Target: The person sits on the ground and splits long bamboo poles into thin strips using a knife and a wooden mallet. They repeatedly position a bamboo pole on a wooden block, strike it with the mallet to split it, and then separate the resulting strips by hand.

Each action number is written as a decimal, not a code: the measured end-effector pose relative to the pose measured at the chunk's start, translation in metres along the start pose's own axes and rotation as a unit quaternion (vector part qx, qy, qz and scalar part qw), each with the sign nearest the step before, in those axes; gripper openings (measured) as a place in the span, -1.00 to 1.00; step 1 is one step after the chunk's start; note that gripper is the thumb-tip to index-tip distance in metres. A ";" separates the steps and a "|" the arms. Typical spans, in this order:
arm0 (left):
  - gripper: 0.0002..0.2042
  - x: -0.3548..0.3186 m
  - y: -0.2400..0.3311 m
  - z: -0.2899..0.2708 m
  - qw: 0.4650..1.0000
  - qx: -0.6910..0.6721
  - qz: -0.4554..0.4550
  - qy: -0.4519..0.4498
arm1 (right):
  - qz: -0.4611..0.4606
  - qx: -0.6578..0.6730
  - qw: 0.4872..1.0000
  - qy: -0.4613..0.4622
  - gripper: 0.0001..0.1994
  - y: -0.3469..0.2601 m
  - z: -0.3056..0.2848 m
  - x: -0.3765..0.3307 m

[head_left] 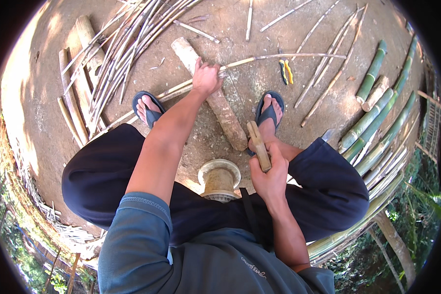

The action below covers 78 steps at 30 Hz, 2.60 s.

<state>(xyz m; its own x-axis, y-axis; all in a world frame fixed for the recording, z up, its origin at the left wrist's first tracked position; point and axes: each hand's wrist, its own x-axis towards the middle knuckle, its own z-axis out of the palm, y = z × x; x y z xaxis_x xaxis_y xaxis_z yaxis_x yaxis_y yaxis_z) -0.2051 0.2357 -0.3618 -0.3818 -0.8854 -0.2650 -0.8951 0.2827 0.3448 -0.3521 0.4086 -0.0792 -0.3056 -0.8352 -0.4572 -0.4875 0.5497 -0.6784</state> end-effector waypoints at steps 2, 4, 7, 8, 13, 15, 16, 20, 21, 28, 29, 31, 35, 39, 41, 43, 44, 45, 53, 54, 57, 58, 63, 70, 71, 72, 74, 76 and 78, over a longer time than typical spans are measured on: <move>-0.70 -0.001 0.003 0.004 1.000 -0.003 -0.005 0.008 | -0.004 -0.001 1.000 0.006 -0.91 0.002 0.001 0.001; -0.73 -0.002 0.003 0.010 1.000 -0.009 -0.006 0.026 | -0.011 -0.006 1.000 0.010 -0.91 0.004 0.001 0.002; -0.75 0.000 0.003 0.015 0.999 -0.017 -0.017 0.035 | -0.016 -0.016 1.000 0.012 -0.91 0.007 0.003 0.004; -0.75 0.002 0.006 0.013 0.999 -0.014 -0.029 0.015 | -0.015 -0.017 1.000 0.012 -0.91 0.007 0.004 0.005; -0.76 0.000 0.008 0.003 0.999 -0.010 -0.033 -0.002 | -0.007 -0.019 1.000 0.018 -0.92 0.017 0.007 0.001; -0.76 0.000 0.007 0.007 0.999 -0.002 -0.034 0.021 | -0.017 -0.016 0.999 0.023 -0.93 0.023 0.008 -0.002; -0.76 0.000 0.008 0.006 0.999 -0.005 -0.040 0.007 | -0.009 -0.016 1.000 0.023 -0.93 0.025 0.009 -0.002; -0.77 0.000 0.006 0.007 0.999 -0.028 -0.043 -0.003 | 0.002 -0.028 0.999 0.019 -0.93 0.028 0.015 0.005; -0.76 -0.001 0.005 0.009 0.999 -0.035 -0.038 0.007 | 0.000 -0.034 0.999 0.016 -0.93 0.028 0.015 0.006; -0.77 0.008 0.007 -0.002 0.997 -0.033 -0.053 -0.039 | 0.024 -0.009 0.999 0.025 -0.91 0.038 0.017 -0.004; -0.78 0.010 0.006 -0.004 0.997 -0.033 -0.056 -0.045 | 0.015 0.002 0.999 0.030 -0.92 0.038 0.020 -0.002; -0.80 0.012 0.007 -0.005 0.996 -0.031 -0.063 -0.053 | 0.007 0.007 0.999 0.033 -0.92 0.038 0.024 0.004; -0.82 0.015 0.010 -0.009 0.996 -0.027 -0.071 -0.054 | -0.005 0.001 0.999 0.046 -0.93 0.036 0.021 0.007; -0.84 0.014 0.006 -0.002 0.996 -0.027 -0.072 -0.039 | -0.003 0.018 0.999 0.038 -0.91 0.032 0.019 0.007; -0.83 0.015 0.002 0.000 0.998 -0.028 -0.063 0.003 | -0.016 0.004 0.999 0.042 -0.91 0.029 0.021 0.011; -0.81 0.017 -0.001 -0.005 0.997 -0.023 -0.073 0.019 | -0.032 -0.003 0.998 0.050 -0.91 0.028 0.022 0.016; -0.81 0.023 -0.002 -0.012 0.996 -0.040 -0.077 -0.023 | -0.041 -0.003 0.998 0.056 -0.91 0.027 0.023 0.018; -0.80 0.023 0.000 -0.016 0.995 -0.052 -0.082 -0.035 | -0.050 -0.003 0.997 0.061 -0.91 0.026 0.022 0.019; -0.77 0.039 -0.019 -0.067 0.990 -0.095 -0.105 -0.004 | -0.088 0.037 0.994 0.054 -0.94 0.004 0.020 0.014; -0.76 0.040 -0.021 -0.075 0.994 -0.082 -0.078 0.002 | -0.104 0.034 0.992 0.060 -0.94 0.000 0.018 0.012; -0.76 0.032 -0.018 -0.107 0.997 -0.066 -0.045 0.020 | -0.122 0.039 0.990 0.060 -0.94 -0.019 0.007 0.000; -0.77 0.023 0.001 -0.129 0.997 -0.066 -0.041 0.018 | -0.119 0.039 0.990 0.064 -0.94 -0.022 0.001 -0.008; -0.77 -0.023 0.030 -0.173 0.999 -0.029 -0.037 -0.002 | -0.123 0.074 0.988 0.063 -0.91 -0.031 -0.016 -0.049; -0.71 -0.079 0.055 -0.212 0.994 -0.057 -0.076 0.046 | -0.158 0.086 0.983 0.045 -0.93 -0.027 -0.030 -0.107; -0.73 -0.086 0.055 -0.207 0.994 -0.059 -0.083 0.046 | -0.151 0.093 0.983 0.040 -0.93 -0.026 -0.030 -0.112; -0.74 -0.094 0.055 -0.202 0.993 -0.061 -0.090 0.046 | -0.160 0.097 0.981 0.040 -0.93 -0.025 -0.026 -0.111; -0.75 -0.108 0.067 -0.196 0.991 -0.080 -0.097 0.041 | -0.178 0.092 0.978 0.047 -0.94 -0.019 -0.018 -0.111; -0.76 -0.119 0.070 -0.184 0.992 -0.075 -0.093 0.038 | -0.178 0.074 0.980 0.051 -0.95 -0.012 -0.018 -0.121; -0.75 -0.123 0.069 -0.176 0.992 -0.080 -0.091 0.041 | -0.176 0.054 0.982 0.042 -0.95 -0.003 -0.023 -0.131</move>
<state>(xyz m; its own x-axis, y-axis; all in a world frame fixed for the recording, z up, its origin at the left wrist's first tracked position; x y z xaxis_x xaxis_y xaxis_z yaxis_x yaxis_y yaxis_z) -0.1793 0.2993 -0.1474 -0.1910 -0.9456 -0.2633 -0.8971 0.0592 0.4378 -0.3292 0.5161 -0.0043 -0.2017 -0.9697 -0.1380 -0.4870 0.2216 -0.8448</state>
